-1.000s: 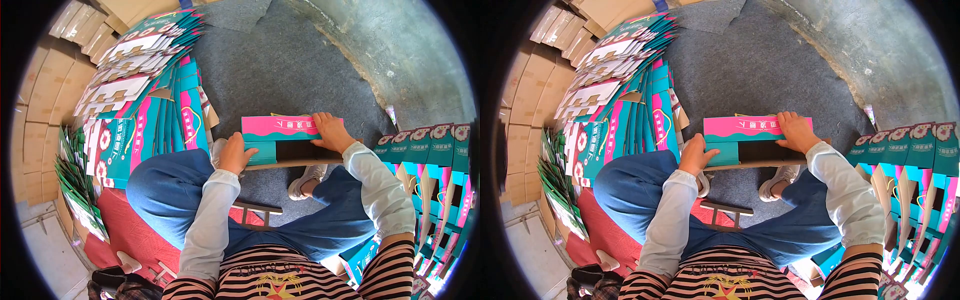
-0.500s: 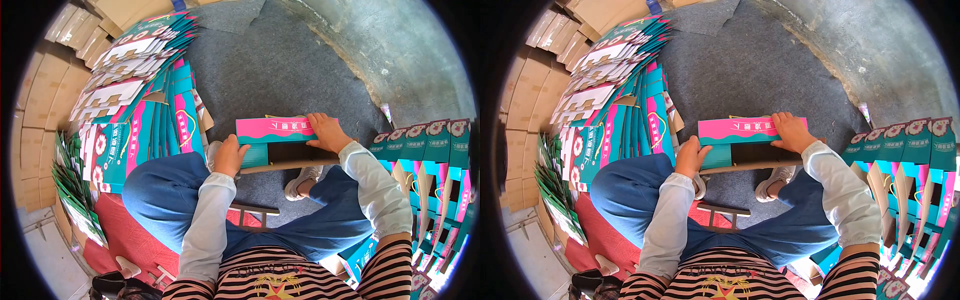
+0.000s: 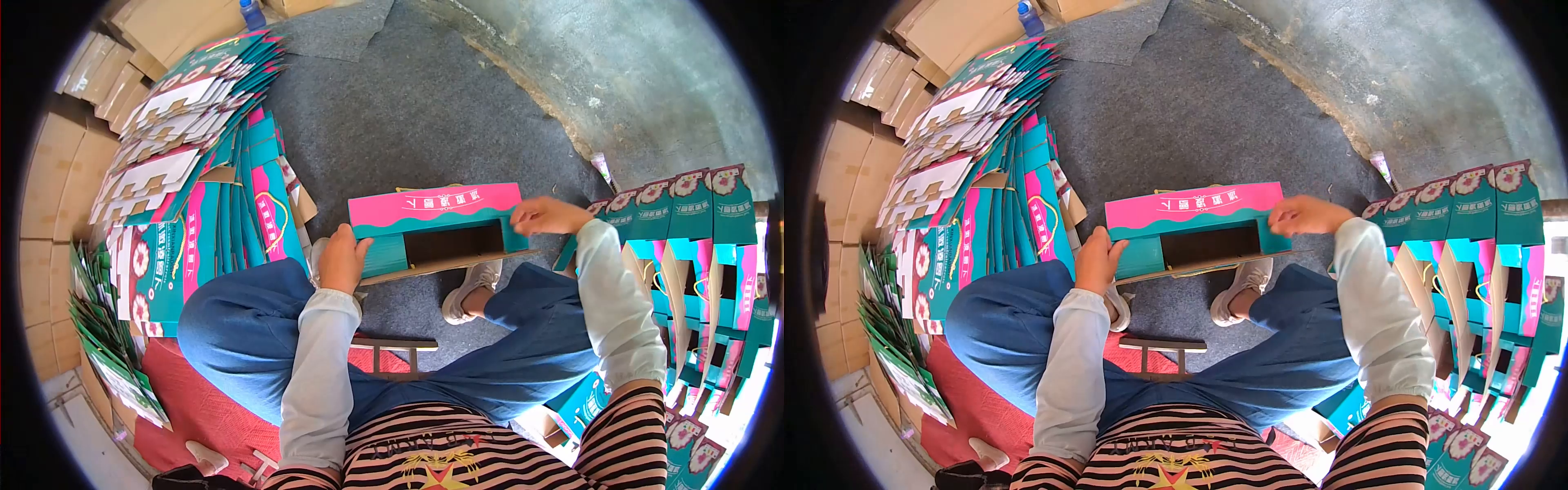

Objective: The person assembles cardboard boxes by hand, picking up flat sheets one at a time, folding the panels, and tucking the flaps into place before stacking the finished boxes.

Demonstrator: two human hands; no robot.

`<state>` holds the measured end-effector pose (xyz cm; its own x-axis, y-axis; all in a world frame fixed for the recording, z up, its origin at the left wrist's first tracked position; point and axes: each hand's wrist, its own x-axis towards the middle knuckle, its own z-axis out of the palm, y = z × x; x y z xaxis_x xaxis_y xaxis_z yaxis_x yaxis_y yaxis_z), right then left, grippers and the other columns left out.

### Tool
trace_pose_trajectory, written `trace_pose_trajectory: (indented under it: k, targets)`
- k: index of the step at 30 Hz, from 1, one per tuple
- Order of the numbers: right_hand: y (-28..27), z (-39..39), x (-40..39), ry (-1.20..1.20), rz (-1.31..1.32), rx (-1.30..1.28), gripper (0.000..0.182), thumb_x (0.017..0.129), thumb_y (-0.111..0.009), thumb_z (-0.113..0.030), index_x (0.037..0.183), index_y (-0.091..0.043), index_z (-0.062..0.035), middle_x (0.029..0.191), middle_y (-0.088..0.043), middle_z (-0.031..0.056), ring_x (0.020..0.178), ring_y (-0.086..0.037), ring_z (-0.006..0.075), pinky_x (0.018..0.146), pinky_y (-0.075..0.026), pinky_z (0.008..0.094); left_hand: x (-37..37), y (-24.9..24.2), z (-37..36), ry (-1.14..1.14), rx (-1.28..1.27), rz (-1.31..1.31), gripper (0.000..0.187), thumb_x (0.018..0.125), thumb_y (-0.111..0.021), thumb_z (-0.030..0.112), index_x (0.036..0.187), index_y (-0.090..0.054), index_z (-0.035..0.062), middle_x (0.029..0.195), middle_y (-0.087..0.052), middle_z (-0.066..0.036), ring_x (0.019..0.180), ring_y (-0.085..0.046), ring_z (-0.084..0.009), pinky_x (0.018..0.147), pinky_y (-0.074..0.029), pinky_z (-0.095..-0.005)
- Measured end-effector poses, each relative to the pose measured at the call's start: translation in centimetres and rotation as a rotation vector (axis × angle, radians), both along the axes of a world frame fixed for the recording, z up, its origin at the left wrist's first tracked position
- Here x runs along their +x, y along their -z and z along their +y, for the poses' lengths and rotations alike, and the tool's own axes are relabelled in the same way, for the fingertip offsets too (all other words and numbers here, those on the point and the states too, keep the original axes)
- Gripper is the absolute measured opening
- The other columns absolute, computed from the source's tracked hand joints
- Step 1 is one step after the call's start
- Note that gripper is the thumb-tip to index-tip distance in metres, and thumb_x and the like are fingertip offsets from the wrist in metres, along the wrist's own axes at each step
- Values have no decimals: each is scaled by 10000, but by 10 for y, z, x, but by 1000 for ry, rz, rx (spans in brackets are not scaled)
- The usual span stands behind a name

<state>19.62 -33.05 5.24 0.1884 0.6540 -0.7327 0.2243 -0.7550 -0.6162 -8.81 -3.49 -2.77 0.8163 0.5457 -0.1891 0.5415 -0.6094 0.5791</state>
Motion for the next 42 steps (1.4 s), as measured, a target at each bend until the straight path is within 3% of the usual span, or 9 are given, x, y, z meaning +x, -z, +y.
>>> trace_pose_trajectory:
  k: [3, 9, 12, 19, 25, 30, 32, 34, 42]
  targets:
    - [14, 21, -20, -444, -703, -446, 562, 736, -733, -491, 1058, -615, -46, 986, -671, 156, 936, -654, 315, 813, -517, 382, -1, 0, 0, -7, 0, 14, 348, 824, -683, 274, 867, -468, 4, 873, -610, -230, 838, -591, -422, 689, -463, -494]
    - [18, 16, -30, -140, -945, -371, 670, 627, -795, -541, 933, -632, 31, 926, -672, 210, 917, -660, 330, 788, -513, 416, 0, 1, -1, -9, 10, 7, 351, 823, -684, 279, 869, -470, 5, 864, -612, -228, 831, -589, -427, 684, -459, -493]
    - [12, 19, -24, 35, -490, -415, 595, 661, -778, -505, 896, -642, 24, 789, -679, 179, 782, -682, 292, 736, -524, 398, -2, 9, 1, -4, 40, -29, 349, 812, -698, 272, 871, -472, 13, 845, -610, -224, 815, -587, -428, 678, -455, -493]
    - [36, 7, -31, -68, -761, -270, 487, 675, -762, -462, 854, -707, -12, 771, -691, 132, 787, -690, 288, 737, -527, 406, -5, 31, 4, 23, 59, -160, 381, 779, -748, 242, 791, -438, 21, 676, -535, -184, 645, -533, -406, 571, -409, -464]
    - [17, 3, -11, -72, -395, -380, 531, 736, -691, -525, 861, -700, -10, 743, -685, 154, 729, -680, 311, 686, -525, 407, -8, 25, 12, 37, 27, -158, 395, 794, -735, 232, 737, -402, 29, 620, -471, -156, 579, -480, -375, 535, -376, -441]
    - [0, -126, 43, 95, -1017, -276, 475, 790, -637, -472, 1011, -631, -52, 1110, -607, 164, 1048, -589, 308, 850, -486, 418, -14, 21, 11, 28, 14, -148, 404, 785, -743, 243, 732, -402, 32, 610, -440, -145, 564, -445, -342, 530, -358, -429]
    - [-16, -178, 25, -76, -1248, -698, 381, 783, -680, -358, 1056, -646, -93, 1163, -593, 150, 1053, -586, 302, 846, -487, 432, -15, 19, 9, 18, 9, -123, 414, 775, -752, 251, 736, -403, 32, 629, -444, -146, 578, -447, -343, 535, -358, -428]
    - [-32, -204, -20, -176, -472, -903, 314, 764, -691, -239, 1011, -680, -46, 1061, -651, 136, 966, -624, 303, 805, -499, 404, -13, 27, 6, 22, 1, -178, 423, 764, -761, 265, 749, -409, 32, 656, -452, -145, 598, -452, -344, 543, -359, -426]
    - [-32, -187, -63, 27, -615, -321, 236, 846, -608, -259, 961, -652, -57, 862, -660, 173, 832, -643, 337, 733, -492, 410, -16, -4, -2, -68, -102, -114, 355, 795, -731, 262, 788, -458, 35, 700, -542, -167, 666, -560, -359, 596, -417, -453]
